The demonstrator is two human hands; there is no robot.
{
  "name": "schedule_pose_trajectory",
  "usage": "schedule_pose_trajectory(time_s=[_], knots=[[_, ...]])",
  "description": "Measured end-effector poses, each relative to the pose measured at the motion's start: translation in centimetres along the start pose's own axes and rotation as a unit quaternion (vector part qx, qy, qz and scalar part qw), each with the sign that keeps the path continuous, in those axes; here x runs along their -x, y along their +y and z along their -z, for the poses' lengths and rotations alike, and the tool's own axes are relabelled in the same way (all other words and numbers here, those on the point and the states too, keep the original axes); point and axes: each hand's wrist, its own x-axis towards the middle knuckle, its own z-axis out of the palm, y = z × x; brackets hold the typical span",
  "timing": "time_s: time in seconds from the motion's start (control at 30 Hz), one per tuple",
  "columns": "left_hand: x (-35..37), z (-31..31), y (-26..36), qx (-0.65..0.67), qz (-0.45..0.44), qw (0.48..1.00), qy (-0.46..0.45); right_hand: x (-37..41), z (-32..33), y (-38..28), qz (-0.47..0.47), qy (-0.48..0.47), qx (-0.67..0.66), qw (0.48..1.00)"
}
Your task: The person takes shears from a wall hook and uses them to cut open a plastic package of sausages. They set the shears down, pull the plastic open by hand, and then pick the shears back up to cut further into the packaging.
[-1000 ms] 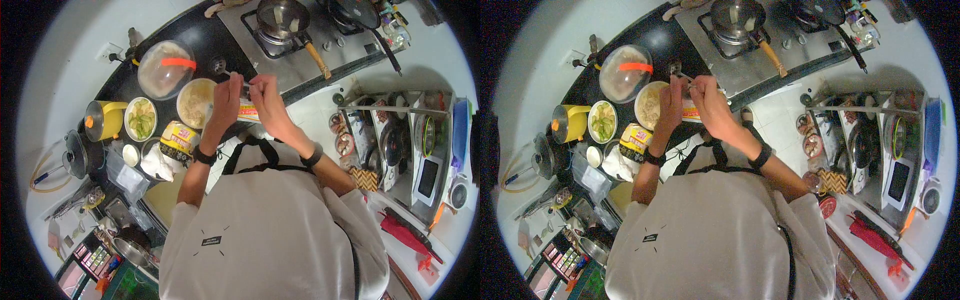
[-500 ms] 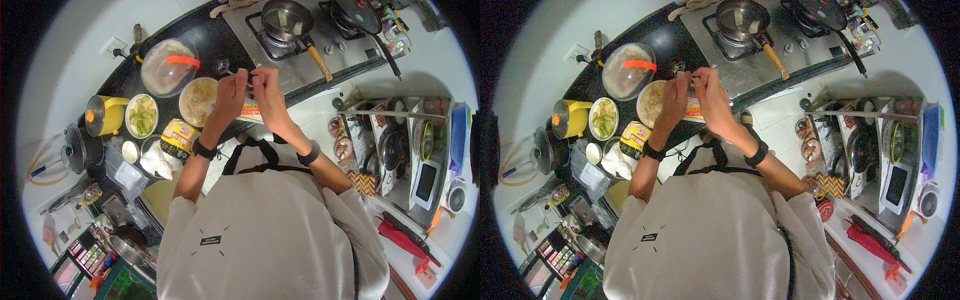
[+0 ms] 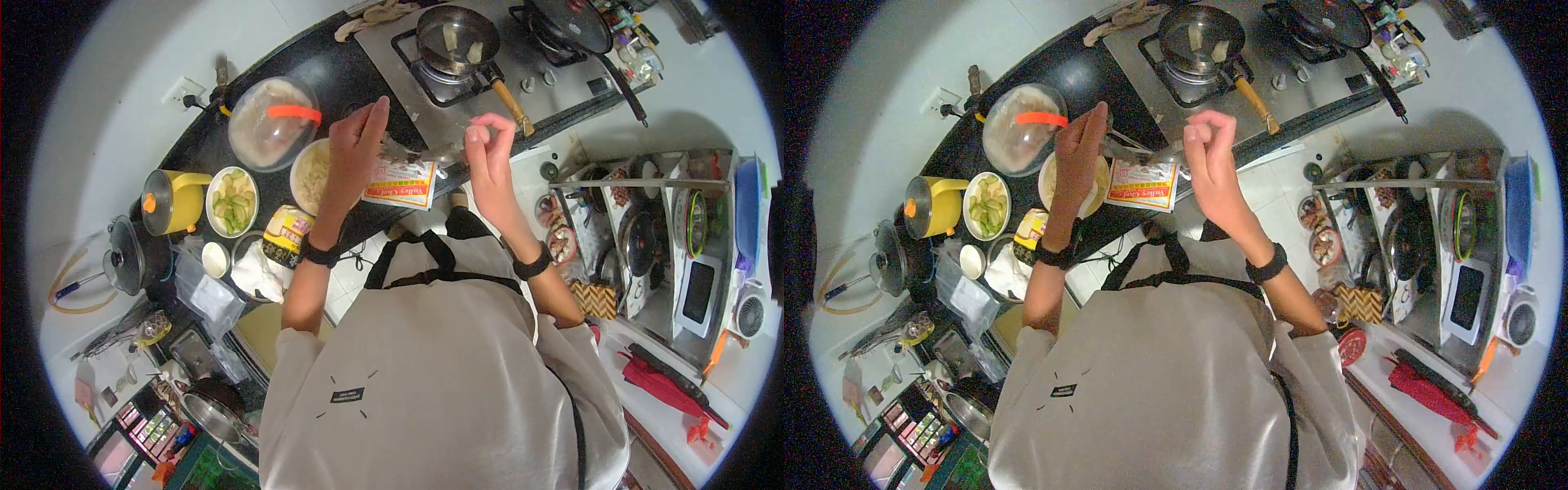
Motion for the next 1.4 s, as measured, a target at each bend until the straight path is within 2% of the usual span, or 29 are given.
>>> schedule_pose_trajectory(time_s=[0.23, 0.33, 0.53, 0.63, 0.7, 0.83, 1.03, 1.13, 1.33, 1.4], knots=[[0.3, 2.2, -1.0, -0.008, 0.054, 0.998, -0.017, -0.1, -0.7, 1.2, -0.009, -0.031, -0.026, 0.999], [0.3, 2.1, -2.2, 0.018, 0.061, 0.997, -0.037, -0.3, -1.0, 2.8, 0.003, -0.043, -0.017, 0.999], [0.4, 2.6, -4.5, -0.008, 0.066, 0.996, -0.067, -0.1, -1.3, 4.6, -0.03, -0.057, -0.023, 0.998], [0.3, 2.7, -4.9, 0.004, 0.048, 0.998, -0.05, 0.1, -1.9, 4.9, -0.043, -0.051, -0.03, 0.997], [0.3, 2.7, -4.7, 0.006, 0.058, 0.997, -0.054, 0.1, -2.2, 5.2, 0.012, -0.047, 0.0, 0.999], [0.4, 3.1, -5.6, 0.015, 0.097, 0.992, -0.075, 0.0, -2.2, 5.0, -0.021, -0.066, -0.008, 0.998], [0.7, 3.4, -5.5, 0.04, 0.138, 0.987, -0.075, 0.0, -2.2, 4.5, -0.017, -0.098, 0.046, 0.994], [0.8, 3.6, -6.0, 0.081, 0.156, 0.981, -0.079, 0.0, -2.6, 4.5, 0.019, -0.093, 0.068, 0.993], [1.1, 3.5, -6.2, 0.08, 0.167, 0.981, -0.056, -0.1, -3.1, 4.0, 0.021, -0.095, 0.093, 0.991], [1.1, 3.3, -6.0, 0.079, 0.162, 0.982, -0.052, -0.2, -3.2, 3.4, -0.007, -0.096, 0.099, 0.99]])
